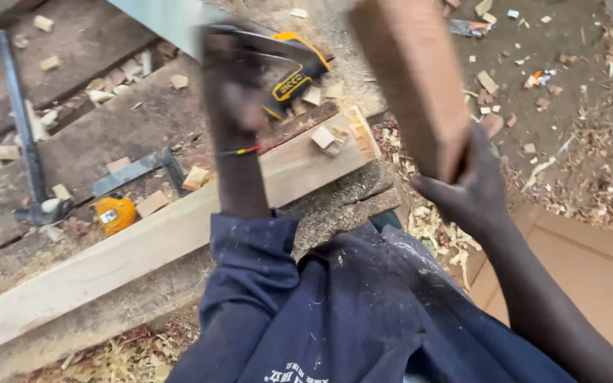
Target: Measuring and marking a wooden plank with a square and pencil, followed by sawing.
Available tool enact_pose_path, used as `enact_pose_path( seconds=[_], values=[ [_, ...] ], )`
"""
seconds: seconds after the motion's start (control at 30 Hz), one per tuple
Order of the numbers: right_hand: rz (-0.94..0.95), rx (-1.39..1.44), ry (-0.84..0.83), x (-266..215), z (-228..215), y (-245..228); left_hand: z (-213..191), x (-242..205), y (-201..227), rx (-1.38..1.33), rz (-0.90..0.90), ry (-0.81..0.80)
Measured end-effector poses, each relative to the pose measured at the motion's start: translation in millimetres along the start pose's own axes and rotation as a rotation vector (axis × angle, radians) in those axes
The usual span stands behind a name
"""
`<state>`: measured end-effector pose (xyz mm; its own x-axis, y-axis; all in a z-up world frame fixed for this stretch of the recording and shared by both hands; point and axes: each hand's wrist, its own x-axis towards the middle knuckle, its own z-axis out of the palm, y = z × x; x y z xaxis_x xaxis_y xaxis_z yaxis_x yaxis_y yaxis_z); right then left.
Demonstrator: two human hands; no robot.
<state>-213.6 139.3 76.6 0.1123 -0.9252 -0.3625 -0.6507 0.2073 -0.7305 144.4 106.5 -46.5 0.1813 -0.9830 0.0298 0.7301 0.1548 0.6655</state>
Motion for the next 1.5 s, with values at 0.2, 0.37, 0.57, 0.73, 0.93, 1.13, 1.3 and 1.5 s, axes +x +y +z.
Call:
enact_pose_path(
  seconds=[0.2,0.37,0.57,0.73,0.93,1.13,1.3,1.5],
  values=[
    [-0.340,-0.086,-0.438,57.7,120.3,-99.2,-39.1,-75.9,73.0,0.014,0.366,0.655],
    [-0.725,-0.077,-0.332,92.3,220.2,-97.6,52.4,-149.2,42.9,1.236,0.086,1.154],
    [-1.046,-0.551,-0.217,164.3,209.5,-49.0,44.3,-185.6,33.8,2.099,-0.208,-0.079],
    [-1.137,-0.437,-0.252,164.3,169.2,-74.4,29.4,-184.5,19.9,2.161,0.025,-0.083],
    [-0.668,0.395,-0.181,151.4,78.3,-58.0,32.6,-170.9,2.0,2.176,0.203,-0.036],
    [-0.420,1.001,-0.206,73.2,-19.3,37.4,66.0,-140.3,-35.6,2.122,0.081,-0.052],
    [-0.289,1.177,-0.221,-5.6,-60.5,118.8,83.4,-130.6,-39.3,2.222,0.111,-0.106],
    [-0.223,1.084,-0.129,-75.1,-48.8,158.6,103.4,-133.1,-36.3,2.276,0.094,-0.117]
  ],
)
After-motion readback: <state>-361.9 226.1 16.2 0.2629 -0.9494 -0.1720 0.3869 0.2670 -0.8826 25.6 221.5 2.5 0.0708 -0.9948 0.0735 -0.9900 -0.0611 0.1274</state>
